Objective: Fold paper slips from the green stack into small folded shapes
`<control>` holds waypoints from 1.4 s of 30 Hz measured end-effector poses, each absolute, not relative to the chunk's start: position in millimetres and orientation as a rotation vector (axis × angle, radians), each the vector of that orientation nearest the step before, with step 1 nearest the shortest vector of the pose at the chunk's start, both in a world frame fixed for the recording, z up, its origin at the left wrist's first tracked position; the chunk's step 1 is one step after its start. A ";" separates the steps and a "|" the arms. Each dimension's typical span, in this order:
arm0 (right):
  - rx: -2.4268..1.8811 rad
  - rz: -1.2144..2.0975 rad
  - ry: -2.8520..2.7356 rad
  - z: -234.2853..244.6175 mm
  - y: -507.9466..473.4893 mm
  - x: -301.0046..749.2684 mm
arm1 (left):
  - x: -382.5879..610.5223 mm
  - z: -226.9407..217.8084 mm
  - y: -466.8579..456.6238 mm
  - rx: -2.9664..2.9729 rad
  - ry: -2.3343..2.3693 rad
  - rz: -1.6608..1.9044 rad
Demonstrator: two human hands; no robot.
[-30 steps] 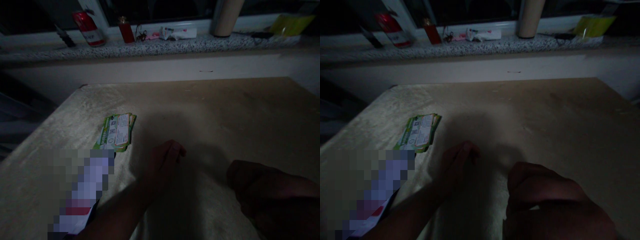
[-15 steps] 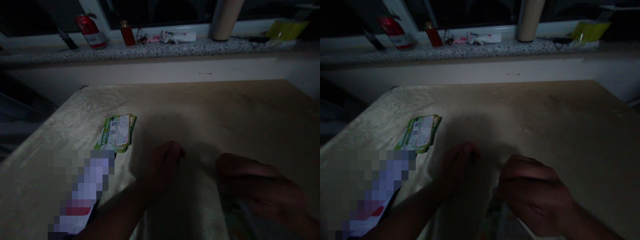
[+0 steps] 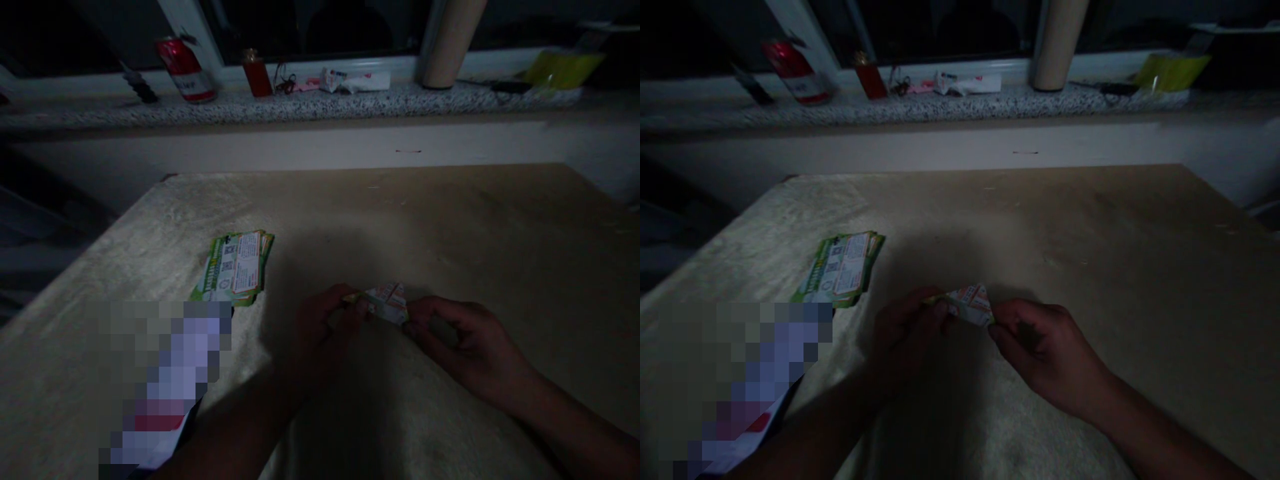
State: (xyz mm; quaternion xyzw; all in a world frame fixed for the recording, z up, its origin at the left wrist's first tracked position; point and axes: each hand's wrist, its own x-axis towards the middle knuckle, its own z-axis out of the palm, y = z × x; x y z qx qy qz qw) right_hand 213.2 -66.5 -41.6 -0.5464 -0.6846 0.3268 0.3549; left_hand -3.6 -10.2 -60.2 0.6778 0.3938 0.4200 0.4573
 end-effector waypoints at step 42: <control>-1.438 0.567 -1.846 -52.5 -56.1 215.0 | -0.8 -64.8 -7.0 2.421 1.145 0.619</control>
